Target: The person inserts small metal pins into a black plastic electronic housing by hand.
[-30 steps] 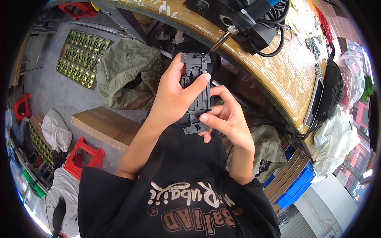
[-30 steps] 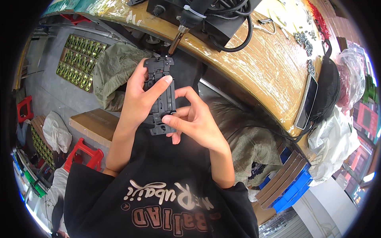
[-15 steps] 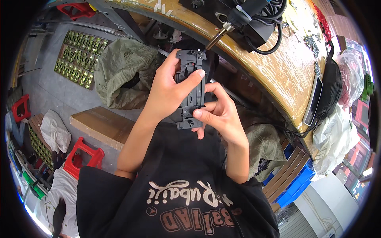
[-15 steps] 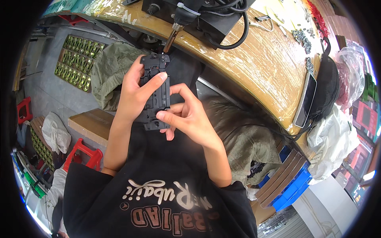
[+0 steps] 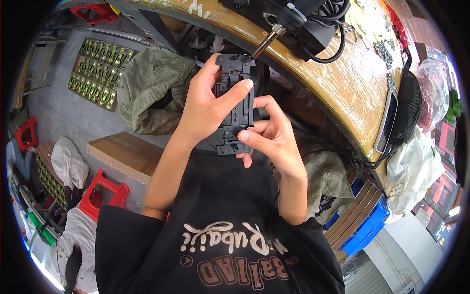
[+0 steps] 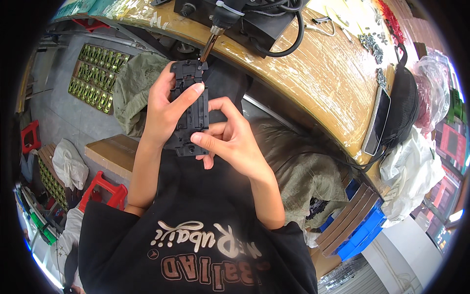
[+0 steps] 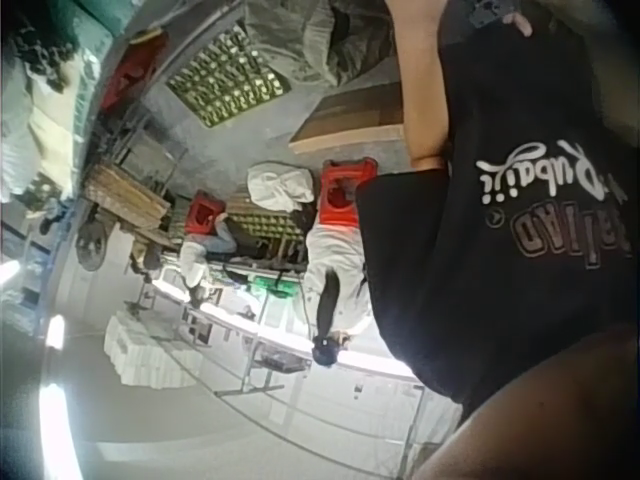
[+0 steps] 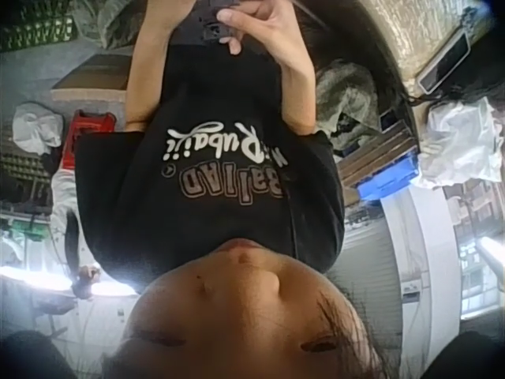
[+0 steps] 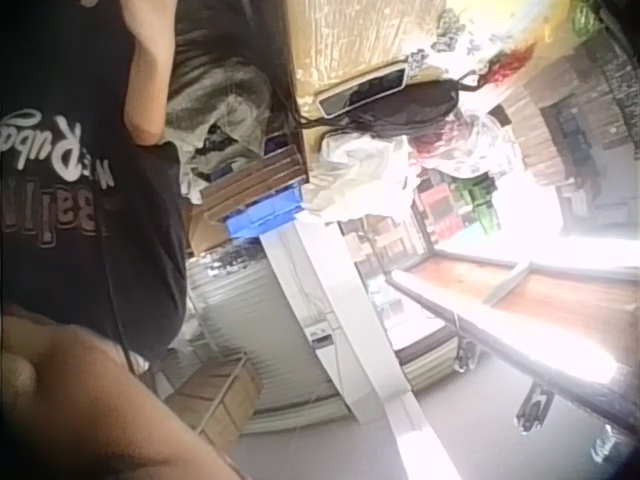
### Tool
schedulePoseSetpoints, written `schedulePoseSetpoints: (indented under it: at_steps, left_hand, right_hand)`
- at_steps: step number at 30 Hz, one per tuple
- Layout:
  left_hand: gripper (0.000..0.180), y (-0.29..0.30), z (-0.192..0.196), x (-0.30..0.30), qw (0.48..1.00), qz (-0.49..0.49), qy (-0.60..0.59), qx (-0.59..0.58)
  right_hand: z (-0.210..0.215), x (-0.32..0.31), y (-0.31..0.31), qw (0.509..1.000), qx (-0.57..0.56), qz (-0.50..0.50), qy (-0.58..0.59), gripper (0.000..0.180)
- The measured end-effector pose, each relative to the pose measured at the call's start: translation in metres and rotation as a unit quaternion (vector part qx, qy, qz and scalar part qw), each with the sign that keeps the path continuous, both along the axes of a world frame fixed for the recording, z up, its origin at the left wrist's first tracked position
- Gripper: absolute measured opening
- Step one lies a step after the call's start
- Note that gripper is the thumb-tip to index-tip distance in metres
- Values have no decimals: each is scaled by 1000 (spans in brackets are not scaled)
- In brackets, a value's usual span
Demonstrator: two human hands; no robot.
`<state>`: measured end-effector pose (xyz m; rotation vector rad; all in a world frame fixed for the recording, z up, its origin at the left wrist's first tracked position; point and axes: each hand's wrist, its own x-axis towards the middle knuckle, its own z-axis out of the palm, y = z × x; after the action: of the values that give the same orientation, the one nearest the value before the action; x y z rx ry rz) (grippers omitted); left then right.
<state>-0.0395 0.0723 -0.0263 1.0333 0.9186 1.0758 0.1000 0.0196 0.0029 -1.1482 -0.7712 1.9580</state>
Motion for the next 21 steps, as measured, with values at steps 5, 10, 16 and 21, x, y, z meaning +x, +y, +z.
schedulePoseSetpoints:
  at_steps: [5,10,16,21]
  left_hand:
    - [26,4,-10,-4,999,-13,26,32]
    - [39,4,-19,-30,991,-77,98,-39]
    - [20,53,33,-59,970,116,193,92]
    - [28,126,77,-45,822,125,396,390]
  right_hand:
    - [-9,1,0,1000,0,0,-26,31]
    - [-40,43,-41,955,17,-36,-295,35]
    - [-60,186,-162,868,-61,-278,-407,29]
    - [-54,291,-287,794,-120,-353,-480,13]
